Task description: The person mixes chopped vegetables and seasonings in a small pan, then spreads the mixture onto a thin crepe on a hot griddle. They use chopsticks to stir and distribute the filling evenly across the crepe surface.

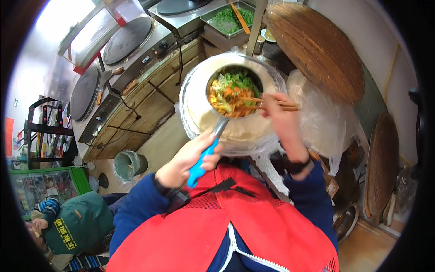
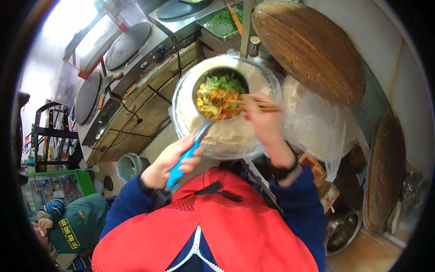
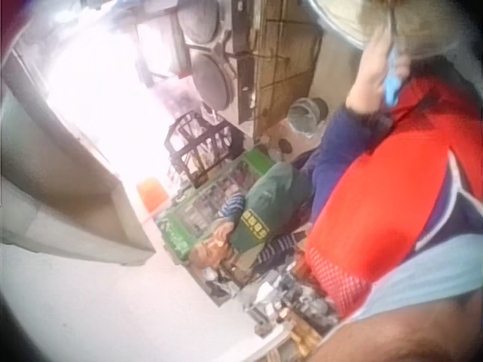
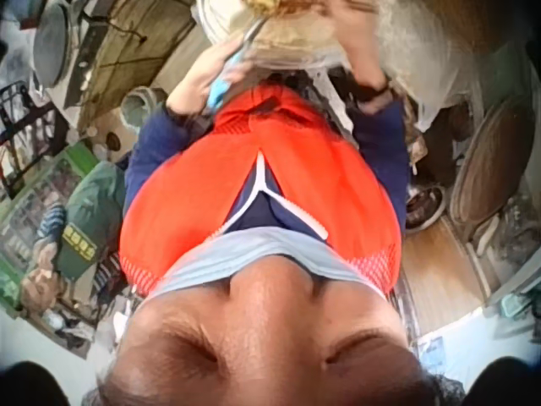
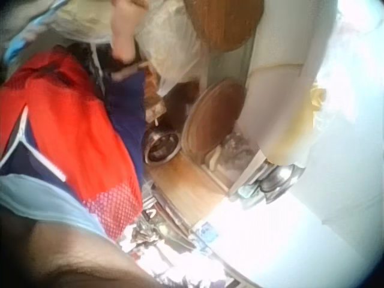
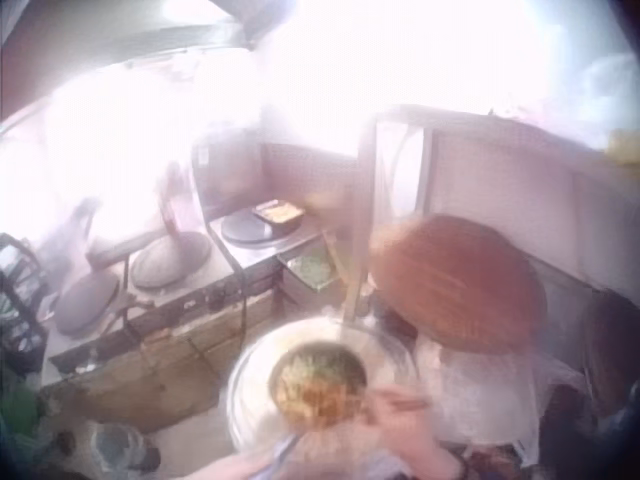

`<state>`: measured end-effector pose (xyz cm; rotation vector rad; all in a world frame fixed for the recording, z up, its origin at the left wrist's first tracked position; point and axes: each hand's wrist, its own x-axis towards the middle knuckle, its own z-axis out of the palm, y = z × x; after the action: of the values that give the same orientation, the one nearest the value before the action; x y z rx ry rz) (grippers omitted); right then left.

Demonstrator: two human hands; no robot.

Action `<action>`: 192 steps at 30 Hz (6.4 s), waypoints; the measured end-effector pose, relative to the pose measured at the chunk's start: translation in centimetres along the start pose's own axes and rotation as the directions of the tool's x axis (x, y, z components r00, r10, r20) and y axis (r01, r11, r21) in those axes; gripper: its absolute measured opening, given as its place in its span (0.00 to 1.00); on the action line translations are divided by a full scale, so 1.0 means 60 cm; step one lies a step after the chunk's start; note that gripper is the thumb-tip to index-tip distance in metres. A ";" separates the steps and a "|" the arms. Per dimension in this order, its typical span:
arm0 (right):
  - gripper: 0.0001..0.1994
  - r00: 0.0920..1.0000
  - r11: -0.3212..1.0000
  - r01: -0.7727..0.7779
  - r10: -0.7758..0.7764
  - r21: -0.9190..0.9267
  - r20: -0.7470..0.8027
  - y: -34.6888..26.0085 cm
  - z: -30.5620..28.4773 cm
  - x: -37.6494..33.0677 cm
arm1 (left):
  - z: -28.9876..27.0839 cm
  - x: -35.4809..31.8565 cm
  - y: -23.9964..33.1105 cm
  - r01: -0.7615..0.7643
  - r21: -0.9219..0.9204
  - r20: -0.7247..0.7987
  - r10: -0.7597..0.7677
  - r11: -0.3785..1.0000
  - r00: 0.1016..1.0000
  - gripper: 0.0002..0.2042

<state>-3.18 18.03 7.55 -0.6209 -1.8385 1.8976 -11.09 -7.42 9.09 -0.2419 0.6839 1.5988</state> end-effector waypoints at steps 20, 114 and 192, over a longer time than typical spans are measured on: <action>0.07 0.996 0.998 0.053 -0.050 -0.031 0.079 -0.009 0.017 0.022 | -0.006 -0.008 -0.007 -0.046 -0.127 0.042 0.051 0.991 0.998 0.26; 0.06 0.904 0.773 0.424 -0.393 -0.472 0.168 0.000 0.107 0.052 | -0.087 0.071 0.243 0.280 0.245 0.088 -0.309 0.928 0.947 0.33; 0.18 0.934 0.974 0.207 -0.226 -0.095 -0.277 0.072 0.156 0.132 | -0.154 0.038 0.216 0.218 0.085 0.031 -0.221 0.972 0.975 0.34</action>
<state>-15.06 14.95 3.25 -0.6469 -1.7075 1.5240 -26.06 -10.70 4.21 -0.2170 0.6657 1.3584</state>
